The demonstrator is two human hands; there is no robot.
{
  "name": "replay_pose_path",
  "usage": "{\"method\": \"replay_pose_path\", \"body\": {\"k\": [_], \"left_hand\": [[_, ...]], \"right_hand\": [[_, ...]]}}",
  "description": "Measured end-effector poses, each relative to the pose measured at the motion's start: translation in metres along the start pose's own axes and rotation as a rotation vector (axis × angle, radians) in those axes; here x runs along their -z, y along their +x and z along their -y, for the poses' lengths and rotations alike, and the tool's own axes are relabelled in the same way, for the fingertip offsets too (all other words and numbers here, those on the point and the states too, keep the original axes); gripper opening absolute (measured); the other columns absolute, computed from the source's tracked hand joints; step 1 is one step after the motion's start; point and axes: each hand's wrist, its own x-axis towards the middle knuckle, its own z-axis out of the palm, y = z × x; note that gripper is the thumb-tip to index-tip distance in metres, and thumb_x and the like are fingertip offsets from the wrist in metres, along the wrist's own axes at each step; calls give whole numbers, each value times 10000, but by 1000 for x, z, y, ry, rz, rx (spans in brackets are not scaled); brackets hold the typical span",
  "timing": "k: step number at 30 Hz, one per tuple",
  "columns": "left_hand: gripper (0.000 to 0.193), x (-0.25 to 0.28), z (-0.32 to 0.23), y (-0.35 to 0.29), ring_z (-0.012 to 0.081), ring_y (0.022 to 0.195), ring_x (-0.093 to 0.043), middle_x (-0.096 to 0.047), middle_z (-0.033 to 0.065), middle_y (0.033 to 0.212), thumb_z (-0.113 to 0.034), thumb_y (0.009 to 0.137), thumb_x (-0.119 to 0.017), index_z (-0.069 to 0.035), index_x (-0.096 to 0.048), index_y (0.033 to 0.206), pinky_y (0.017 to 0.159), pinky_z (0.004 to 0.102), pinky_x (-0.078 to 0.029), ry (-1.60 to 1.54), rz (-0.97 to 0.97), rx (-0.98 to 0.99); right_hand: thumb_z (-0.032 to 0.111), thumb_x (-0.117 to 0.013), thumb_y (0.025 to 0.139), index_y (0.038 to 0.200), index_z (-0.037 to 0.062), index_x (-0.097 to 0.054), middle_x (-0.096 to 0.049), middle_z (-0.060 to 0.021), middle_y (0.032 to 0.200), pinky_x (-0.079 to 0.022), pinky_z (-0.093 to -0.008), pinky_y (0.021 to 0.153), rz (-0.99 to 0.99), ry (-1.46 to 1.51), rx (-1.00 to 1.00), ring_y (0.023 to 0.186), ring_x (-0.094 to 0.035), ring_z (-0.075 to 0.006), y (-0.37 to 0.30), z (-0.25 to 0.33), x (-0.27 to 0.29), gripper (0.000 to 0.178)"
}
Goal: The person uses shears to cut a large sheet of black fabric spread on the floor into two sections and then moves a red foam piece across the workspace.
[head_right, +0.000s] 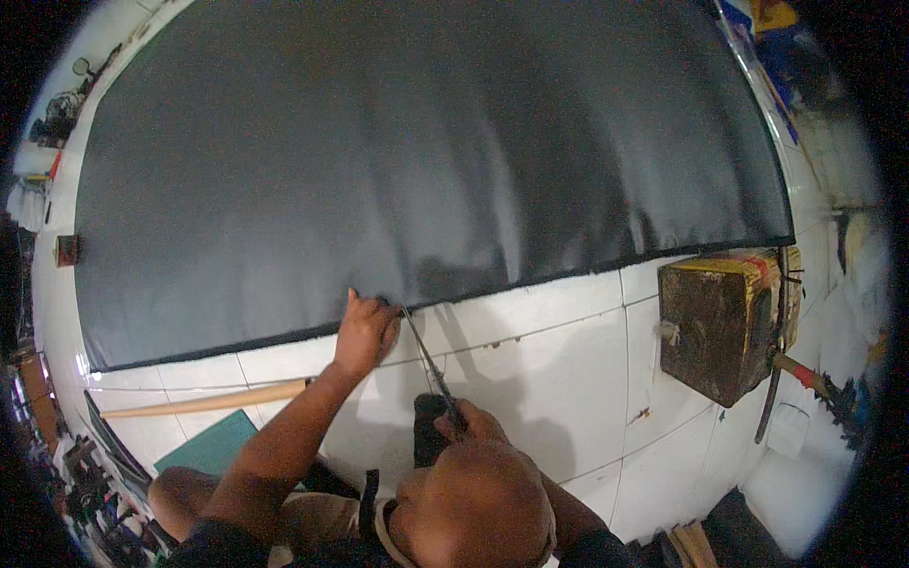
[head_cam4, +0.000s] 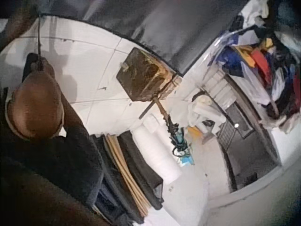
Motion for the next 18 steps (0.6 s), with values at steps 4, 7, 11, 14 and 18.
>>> {"method": "replay_pose_path", "body": {"k": [4,7,11,14,18], "left_hand": [[174,8,-3,5,286,919,-570,-588,79,872,-66,814,-661,-63,-709,981,1083,607,-316,-52,-33,25],[178,8,-3,4,306,922,-573,-589,94,881,-80,816,-663,-57,-701,989,1091,611,-292,-60,-8,43],[178,8,-4,3,336,916,-585,-587,118,888,-107,818,-678,-54,-683,987,1097,619,-259,-91,-2,41],[168,9,-5,1,327,935,-561,-581,98,895,-106,791,-698,-71,-684,955,1097,608,-275,-109,-34,55],[148,7,-5,1,314,939,-550,-576,82,889,-111,773,-719,-84,-678,912,1090,609,-287,-134,-92,51]], "right_hand": [[338,-643,942,925,66,-566,-545,29,733,-443,-255,591,-18,1011,-450,673,-538,-85,-16,-24,-5,283],[363,-594,960,948,71,-565,-544,13,714,-438,-275,575,-187,608,-85,641,-537,-116,-20,-23,-30,294],[340,-490,995,1018,122,-617,-540,-9,636,-448,-326,509,-68,509,-47,546,-537,-170,21,-48,-36,254],[375,-550,976,957,75,-566,-531,-8,661,-443,-304,564,-83,318,39,590,-535,-151,28,-5,-38,301],[398,-587,963,892,45,-522,-520,-17,660,-436,-301,596,-136,58,77,608,-529,-140,26,31,-43,366]]}}
